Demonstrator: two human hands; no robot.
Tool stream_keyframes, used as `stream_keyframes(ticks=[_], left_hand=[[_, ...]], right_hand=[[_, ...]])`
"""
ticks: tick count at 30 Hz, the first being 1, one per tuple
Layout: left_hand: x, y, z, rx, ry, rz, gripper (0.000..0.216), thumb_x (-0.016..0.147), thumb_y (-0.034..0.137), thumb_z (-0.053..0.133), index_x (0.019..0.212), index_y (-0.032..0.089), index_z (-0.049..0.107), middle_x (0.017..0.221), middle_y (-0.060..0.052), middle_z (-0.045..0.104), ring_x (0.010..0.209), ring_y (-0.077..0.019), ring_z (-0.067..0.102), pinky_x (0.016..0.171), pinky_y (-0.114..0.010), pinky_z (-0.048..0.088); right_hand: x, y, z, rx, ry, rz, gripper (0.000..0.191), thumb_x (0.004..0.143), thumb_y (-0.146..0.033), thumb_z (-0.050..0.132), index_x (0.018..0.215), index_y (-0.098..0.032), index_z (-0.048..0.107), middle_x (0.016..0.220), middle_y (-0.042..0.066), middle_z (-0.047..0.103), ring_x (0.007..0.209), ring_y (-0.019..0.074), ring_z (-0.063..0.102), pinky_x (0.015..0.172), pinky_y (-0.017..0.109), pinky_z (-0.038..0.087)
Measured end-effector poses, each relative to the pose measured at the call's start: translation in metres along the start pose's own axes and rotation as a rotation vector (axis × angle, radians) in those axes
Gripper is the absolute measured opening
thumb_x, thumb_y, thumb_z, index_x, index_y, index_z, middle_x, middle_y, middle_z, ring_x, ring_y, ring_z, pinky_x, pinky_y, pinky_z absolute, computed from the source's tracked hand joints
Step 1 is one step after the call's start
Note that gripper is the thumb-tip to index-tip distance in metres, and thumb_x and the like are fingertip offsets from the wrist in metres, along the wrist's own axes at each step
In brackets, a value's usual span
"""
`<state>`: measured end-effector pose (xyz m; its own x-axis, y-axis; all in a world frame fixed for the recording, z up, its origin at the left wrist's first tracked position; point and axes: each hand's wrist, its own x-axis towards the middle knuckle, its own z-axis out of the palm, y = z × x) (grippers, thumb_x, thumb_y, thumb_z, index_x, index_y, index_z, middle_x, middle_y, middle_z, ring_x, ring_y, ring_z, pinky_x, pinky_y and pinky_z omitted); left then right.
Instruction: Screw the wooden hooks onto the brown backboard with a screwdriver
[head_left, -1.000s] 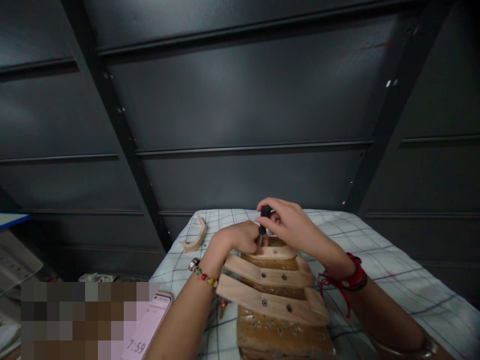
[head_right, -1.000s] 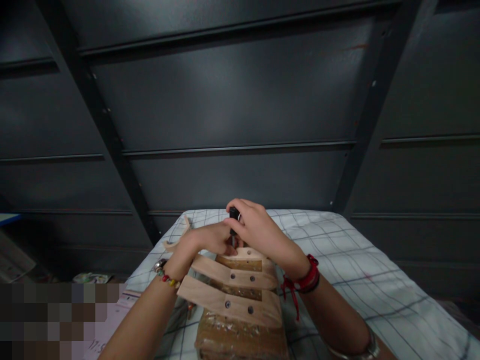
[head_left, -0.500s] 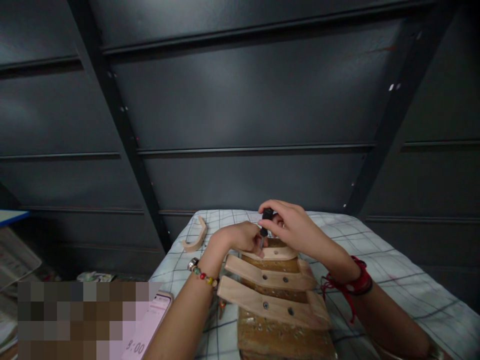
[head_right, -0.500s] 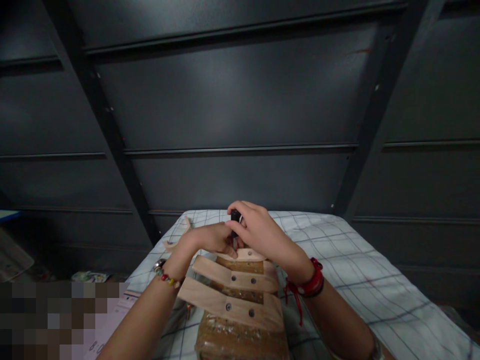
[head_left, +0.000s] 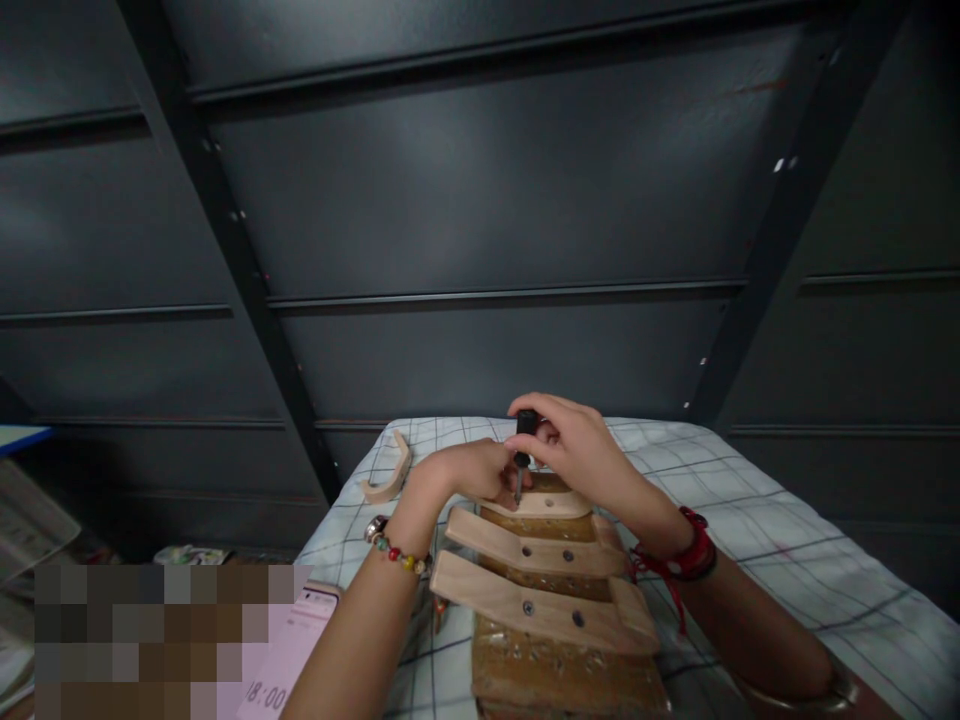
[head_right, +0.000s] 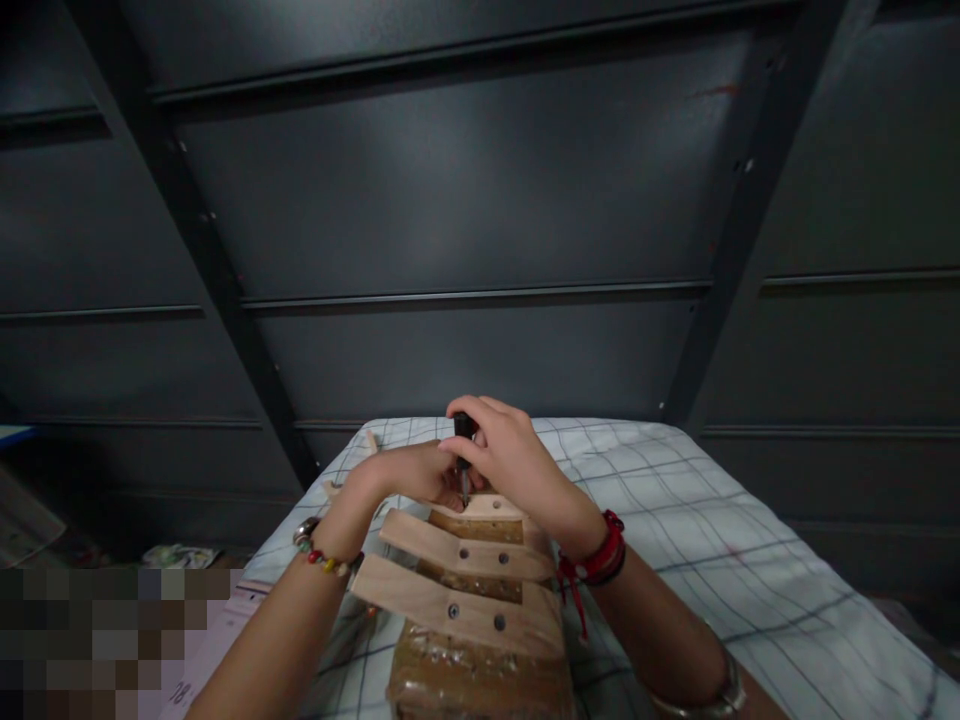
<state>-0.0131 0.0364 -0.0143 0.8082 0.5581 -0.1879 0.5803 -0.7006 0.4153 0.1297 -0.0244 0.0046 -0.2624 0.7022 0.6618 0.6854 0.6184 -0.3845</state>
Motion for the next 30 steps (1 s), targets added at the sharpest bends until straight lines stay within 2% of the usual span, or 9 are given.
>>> stream_keyframes(ticks=[7, 14, 18, 25, 30], left_hand=[[0.007, -0.009, 0.004, -0.052, -0.007, 0.039, 0.023, 0.063, 0.015, 0.063, 0.086, 0.014, 0.06, 0.079, -0.002, 0.063, 0.066, -0.0118, 0.055, 0.06, -0.02, 0.04], [0.005, -0.002, 0.003, -0.054, 0.012, 0.06, 0.019, 0.066, 0.025, 0.063, 0.081, 0.015, 0.059, 0.074, 0.0, 0.059, 0.065, -0.0112, 0.051, 0.059, -0.02, 0.039], [0.003, 0.003, 0.002, -0.051, 0.003, 0.053, 0.007, 0.067, 0.018, 0.058, 0.073, 0.016, 0.059, 0.069, 0.002, 0.057, 0.062, -0.0099, 0.049, 0.058, -0.02, 0.037], [-0.001, -0.001, -0.003, -0.107, -0.078, 0.052, 0.019, 0.063, 0.009, 0.056, 0.08, 0.015, 0.062, 0.072, 0.002, 0.06, 0.067, -0.0105, 0.053, 0.061, -0.019, 0.038], [0.001, -0.003, 0.0, -0.134, -0.087, 0.061, 0.016, 0.065, 0.006, 0.054, 0.077, 0.014, 0.061, 0.073, 0.001, 0.06, 0.07, -0.0114, 0.052, 0.067, -0.021, 0.039]], right_hand=[[-0.001, 0.0, -0.008, 0.138, -0.165, 0.031, 0.017, 0.078, -0.015, 0.05, 0.094, -0.02, 0.051, 0.072, -0.002, 0.059, 0.054, 0.0097, 0.055, 0.054, 0.022, 0.04], [0.0, -0.004, -0.008, 0.084, -0.146, -0.029, 0.015, 0.077, -0.015, 0.051, 0.092, -0.019, 0.052, 0.075, -0.001, 0.059, 0.059, 0.0105, 0.055, 0.056, 0.021, 0.04], [0.0, -0.005, -0.008, 0.08, -0.144, -0.038, 0.015, 0.078, -0.014, 0.051, 0.092, -0.018, 0.052, 0.077, 0.0, 0.059, 0.06, 0.0106, 0.055, 0.056, 0.022, 0.04], [0.0, -0.002, -0.008, 0.109, -0.144, 0.01, 0.015, 0.078, -0.015, 0.051, 0.092, -0.018, 0.051, 0.073, 0.0, 0.058, 0.059, 0.0112, 0.054, 0.055, 0.022, 0.039], [0.0, -0.006, -0.008, 0.106, -0.155, 0.0, 0.014, 0.077, -0.015, 0.051, 0.091, -0.02, 0.051, 0.079, 0.001, 0.058, 0.061, 0.0112, 0.054, 0.056, 0.023, 0.04]])
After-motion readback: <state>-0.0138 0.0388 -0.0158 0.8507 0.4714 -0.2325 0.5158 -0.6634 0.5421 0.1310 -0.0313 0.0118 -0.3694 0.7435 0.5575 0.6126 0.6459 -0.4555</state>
